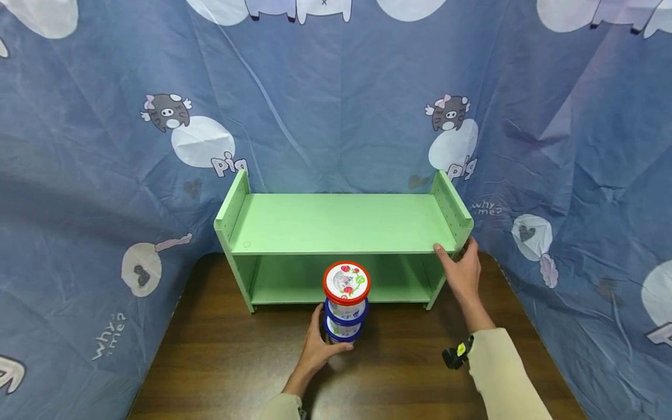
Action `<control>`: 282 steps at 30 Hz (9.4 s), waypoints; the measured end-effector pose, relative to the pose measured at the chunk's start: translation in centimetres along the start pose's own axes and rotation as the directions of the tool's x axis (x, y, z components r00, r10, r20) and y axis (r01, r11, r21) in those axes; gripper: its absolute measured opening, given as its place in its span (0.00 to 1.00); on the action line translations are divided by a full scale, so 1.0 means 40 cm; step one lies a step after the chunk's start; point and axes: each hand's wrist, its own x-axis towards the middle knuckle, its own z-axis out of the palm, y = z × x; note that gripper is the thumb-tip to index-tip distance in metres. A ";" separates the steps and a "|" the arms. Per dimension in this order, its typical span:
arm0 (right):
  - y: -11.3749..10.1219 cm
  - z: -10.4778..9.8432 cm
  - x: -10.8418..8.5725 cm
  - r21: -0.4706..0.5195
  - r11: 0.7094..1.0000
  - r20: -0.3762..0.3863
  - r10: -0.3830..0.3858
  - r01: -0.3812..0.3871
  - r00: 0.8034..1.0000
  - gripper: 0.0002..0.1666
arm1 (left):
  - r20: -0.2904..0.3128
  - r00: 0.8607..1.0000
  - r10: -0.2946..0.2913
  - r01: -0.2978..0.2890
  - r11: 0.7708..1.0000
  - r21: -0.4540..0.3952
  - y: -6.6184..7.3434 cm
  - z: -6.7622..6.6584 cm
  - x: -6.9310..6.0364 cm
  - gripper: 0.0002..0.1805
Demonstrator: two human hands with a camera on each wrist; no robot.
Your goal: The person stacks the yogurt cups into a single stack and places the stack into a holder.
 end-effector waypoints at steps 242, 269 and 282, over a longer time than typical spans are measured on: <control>0.030 0.103 -0.005 0.328 0.944 -0.163 0.079 -0.022 0.984 0.34 | -0.157 0.981 0.115 -0.085 0.978 0.189 0.622 -0.057 0.363 0.50; 0.026 0.099 -0.009 0.349 0.937 -0.149 0.085 -0.027 0.985 0.36 | -0.146 0.983 0.110 -0.083 0.980 0.178 0.594 -0.048 0.368 0.57; 0.032 0.097 -0.009 0.346 0.938 -0.155 0.089 -0.030 0.984 0.37 | -0.148 0.987 0.070 -0.043 0.983 0.178 0.598 -0.061 0.359 0.65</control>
